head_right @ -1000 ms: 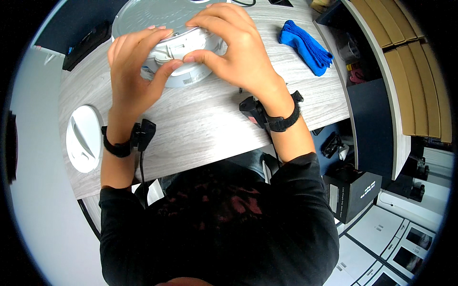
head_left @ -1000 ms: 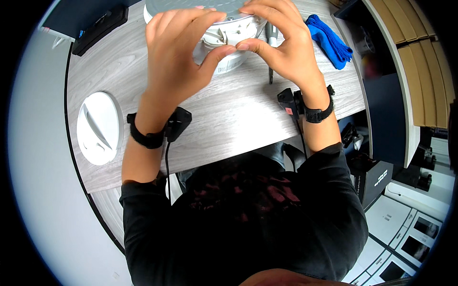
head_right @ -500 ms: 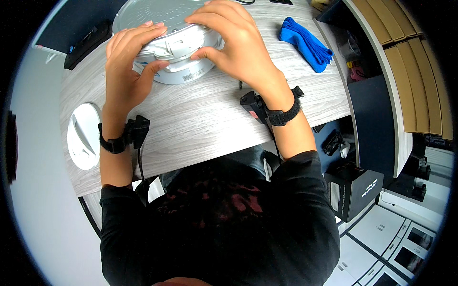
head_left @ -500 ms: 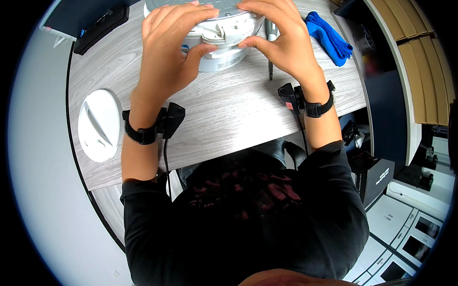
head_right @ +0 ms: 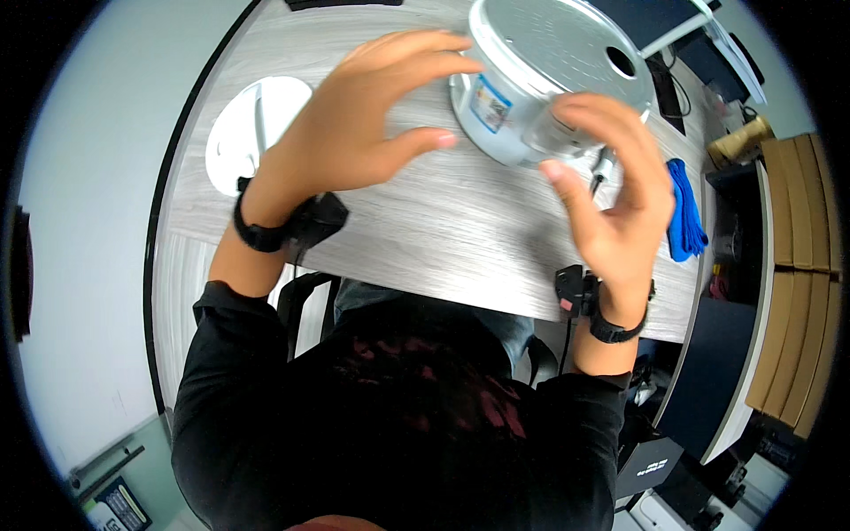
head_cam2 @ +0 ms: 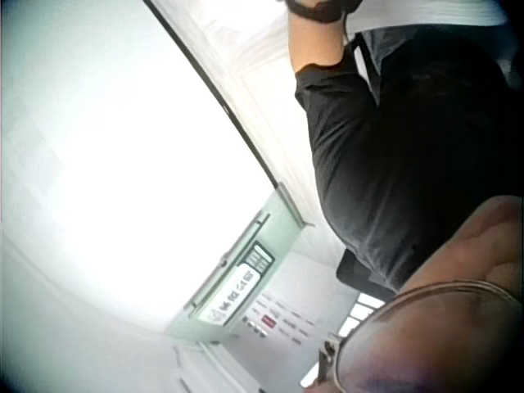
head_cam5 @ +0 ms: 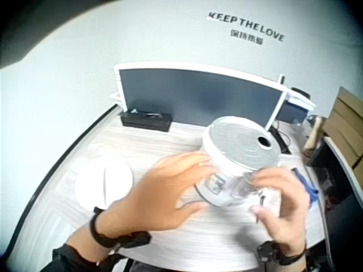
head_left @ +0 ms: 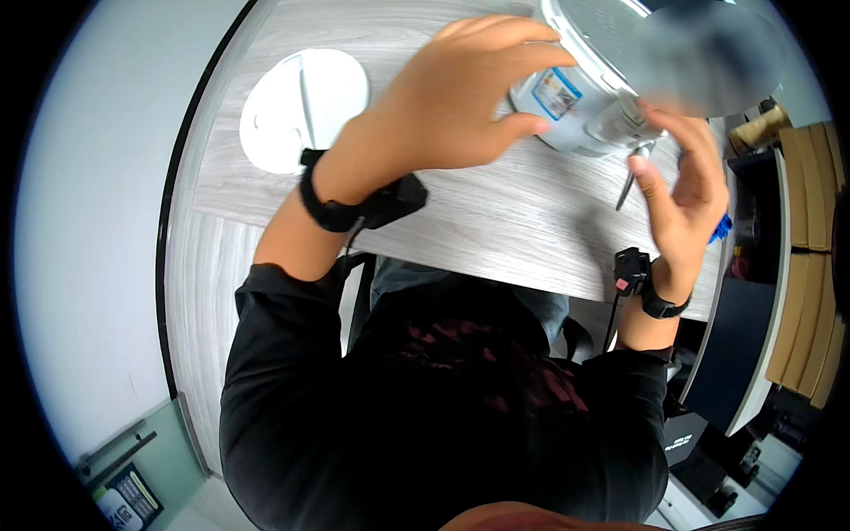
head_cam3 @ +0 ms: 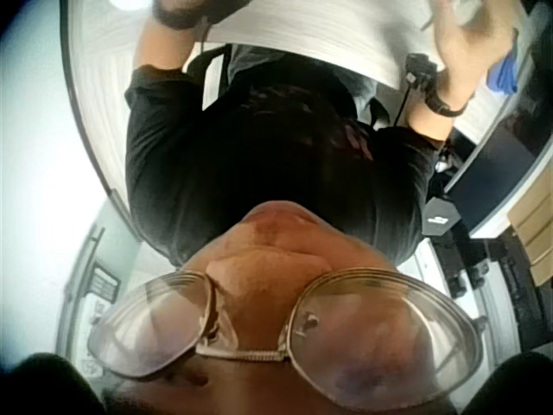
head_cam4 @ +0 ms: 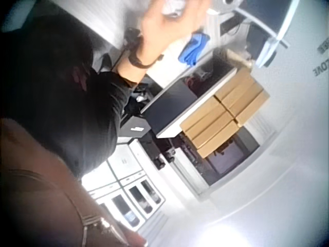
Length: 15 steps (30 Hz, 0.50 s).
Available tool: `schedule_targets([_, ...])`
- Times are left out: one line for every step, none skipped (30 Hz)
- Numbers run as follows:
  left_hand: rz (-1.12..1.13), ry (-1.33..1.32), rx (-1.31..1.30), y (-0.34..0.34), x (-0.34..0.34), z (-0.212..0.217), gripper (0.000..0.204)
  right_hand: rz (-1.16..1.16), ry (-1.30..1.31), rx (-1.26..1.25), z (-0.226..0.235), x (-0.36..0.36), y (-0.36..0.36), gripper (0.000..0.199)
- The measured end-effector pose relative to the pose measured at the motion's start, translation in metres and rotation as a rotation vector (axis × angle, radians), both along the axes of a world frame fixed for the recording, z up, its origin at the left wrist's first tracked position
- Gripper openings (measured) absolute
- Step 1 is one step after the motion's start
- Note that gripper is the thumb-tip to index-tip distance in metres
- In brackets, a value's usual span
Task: The person uses a screwdriver to tighten screws on a white appliance, then attaches a white plastic component and wipes the exterior with a blue cloth.
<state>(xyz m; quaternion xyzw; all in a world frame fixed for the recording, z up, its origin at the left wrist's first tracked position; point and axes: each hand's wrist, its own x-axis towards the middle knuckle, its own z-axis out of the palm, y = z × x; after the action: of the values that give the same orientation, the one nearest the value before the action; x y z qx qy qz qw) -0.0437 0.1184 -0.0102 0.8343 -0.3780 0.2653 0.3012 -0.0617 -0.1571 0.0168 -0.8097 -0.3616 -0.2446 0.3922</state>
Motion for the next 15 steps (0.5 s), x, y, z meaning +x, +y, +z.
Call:
schedule_targets([0.034, -0.019, 0.007, 0.023, -0.006, -0.006, 0.056, 0.117, 0.051, -0.04, 0.0, 0.0, 0.019, 0.033])
schedule_targets([0.113, 0.029, 0.043, 0.044, -0.016, -0.009, 0.056, 0.197, 0.091, -0.073, -0.004, -0.001, 0.04, 0.03])
schedule_targets([0.189, 0.079, 0.083, 0.066, -0.025, -0.01, 0.055, 0.247, 0.142, -0.092, -0.008, 0.001, 0.061, 0.03])
schedule_targets([0.265, 0.13, 0.121, 0.086, -0.033, -0.011, 0.055, 0.295, 0.193, -0.111, -0.014, 0.005, 0.081, 0.03])
schedule_targets([0.361, 0.161, 0.151, 0.107, -0.042, -0.015, 0.055, 0.33, 0.238, -0.155, -0.02, 0.013, 0.101, 0.031])
schedule_targets([0.451, 0.196, 0.178, 0.126, -0.051, -0.021, 0.054, 0.361, 0.286, -0.203, -0.027, 0.022, 0.12, 0.033])
schedule_targets([0.534, 0.23, 0.204, 0.144, -0.058, -0.027, 0.054, 0.373, 0.368, -0.196, -0.037, 0.03, 0.137, 0.036])
schedule_targets([0.558, 0.271, 0.166, 0.163, -0.064, -0.033, 0.054, 0.384, 0.452, -0.191, -0.048, 0.037, 0.152, 0.04])
schedule_targets([0.591, 0.312, 0.126, 0.184, -0.068, -0.041, 0.054, 0.405, 0.534, -0.189, -0.06, 0.047, 0.167, 0.043])
schedule_targets([0.612, 0.353, 0.082, 0.204, -0.07, -0.048, 0.054, 0.379, 0.538, -0.212, -0.07, 0.055, 0.181, 0.047])
schedule_targets([0.652, 0.426, 0.045, 0.221, -0.075, -0.054, 0.06, 0.363, 0.54, -0.236, -0.08, 0.063, 0.195, 0.052])
schedule_targets([0.698, 0.46, 0.046, 0.235, -0.08, -0.06, 0.063, 0.345, 0.54, -0.257, -0.089, 0.069, 0.207, 0.056])
schedule_targets([0.742, 0.494, 0.048, 0.247, -0.086, -0.066, 0.067, 0.325, 0.568, -0.263, -0.097, 0.073, 0.218, 0.06])
schedule_targets([0.788, 0.524, 0.047, 0.256, -0.091, -0.072, 0.07, 0.306, 0.592, -0.272, -0.102, 0.078, 0.228, 0.065])
schedule_targets([0.806, 0.586, 0.033, 0.262, -0.096, -0.078, 0.081, 0.285, 0.616, -0.28, -0.106, 0.081, 0.237, 0.07])
